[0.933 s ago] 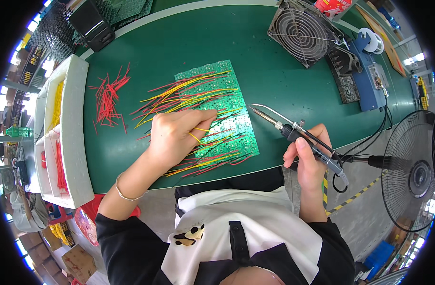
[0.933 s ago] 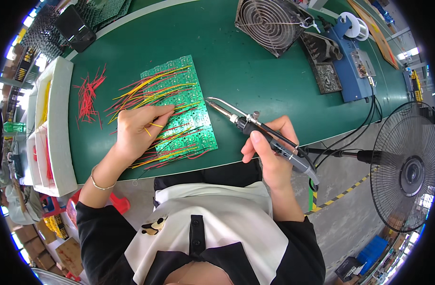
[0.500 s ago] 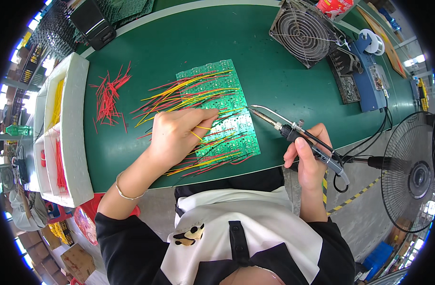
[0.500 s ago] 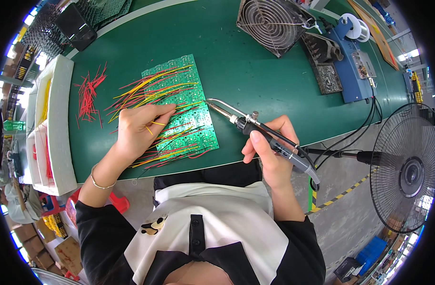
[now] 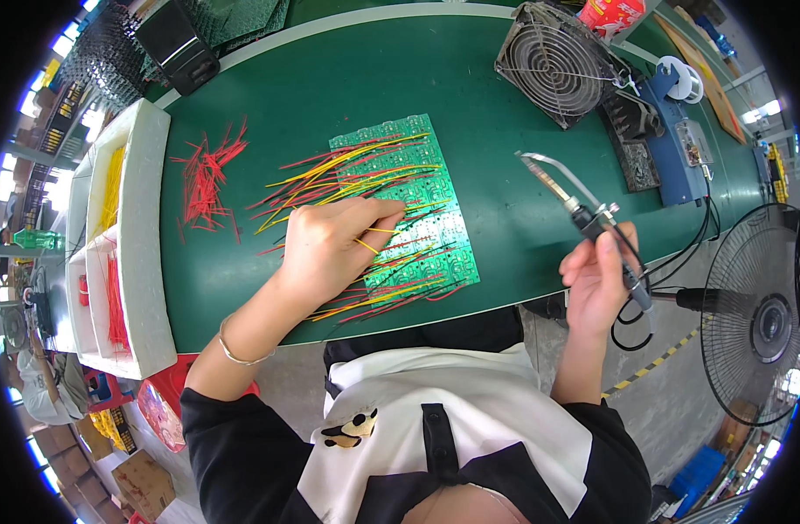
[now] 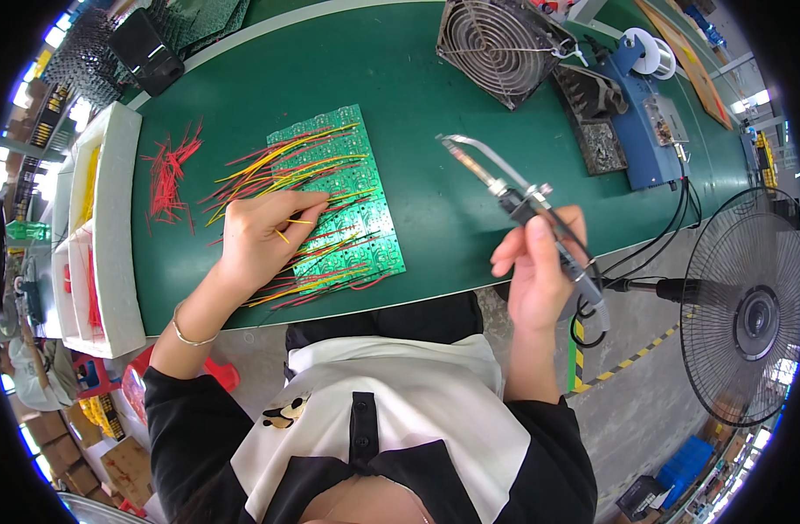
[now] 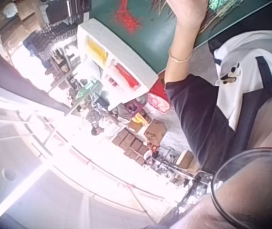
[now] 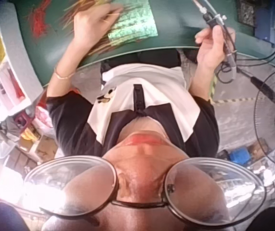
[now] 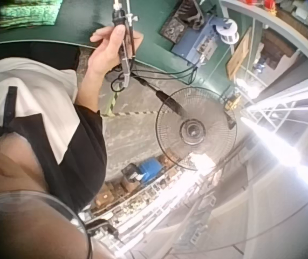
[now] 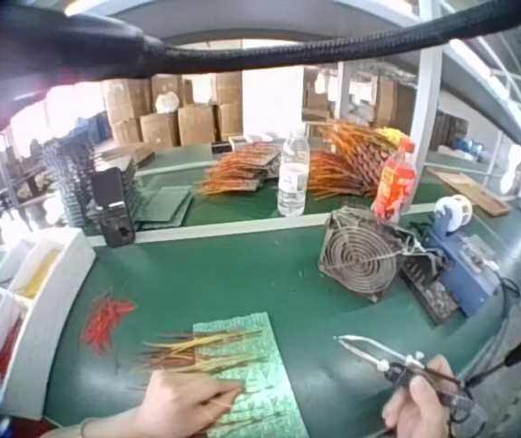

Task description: The person takes wires from a tray, positions them onto a circuit board, and solders them to the board using a soldering iron.

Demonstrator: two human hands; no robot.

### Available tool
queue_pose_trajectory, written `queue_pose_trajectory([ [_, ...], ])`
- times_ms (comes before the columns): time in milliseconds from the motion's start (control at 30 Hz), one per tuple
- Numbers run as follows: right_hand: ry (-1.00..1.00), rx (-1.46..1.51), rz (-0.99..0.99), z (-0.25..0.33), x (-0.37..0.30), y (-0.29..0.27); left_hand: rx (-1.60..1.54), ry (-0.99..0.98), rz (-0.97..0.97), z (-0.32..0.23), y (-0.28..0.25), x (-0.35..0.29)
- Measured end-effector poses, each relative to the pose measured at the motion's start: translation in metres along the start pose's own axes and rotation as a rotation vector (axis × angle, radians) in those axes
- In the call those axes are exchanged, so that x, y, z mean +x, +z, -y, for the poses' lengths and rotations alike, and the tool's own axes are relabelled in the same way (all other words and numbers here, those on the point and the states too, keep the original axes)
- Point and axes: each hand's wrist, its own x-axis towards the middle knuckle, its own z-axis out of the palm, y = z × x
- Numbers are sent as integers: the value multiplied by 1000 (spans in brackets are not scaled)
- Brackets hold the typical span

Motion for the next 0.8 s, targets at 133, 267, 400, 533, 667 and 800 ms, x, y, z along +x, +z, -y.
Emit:
queue_pose_trajectory([
  [133,-59,-1,-55,-4,19,-5,150,11,18,-9,-15,7],
  [267,-35,8,-97,-11,23,-4,384,146,-116,-1,-41,13],
  [400,-47,27,-117,-11,24,-5,365,127,-194,-13,-50,8],
  [533,-16,-17,-117,-11,25,-2,103,229,243,-54,-30,-7],
  [667,-18,-5,-104,-11,22,-4,63,253,379,-49,-11,-9],
  [800,-20,-17,-88,-11,22,-4,163,261,343,-27,-10,3],
])
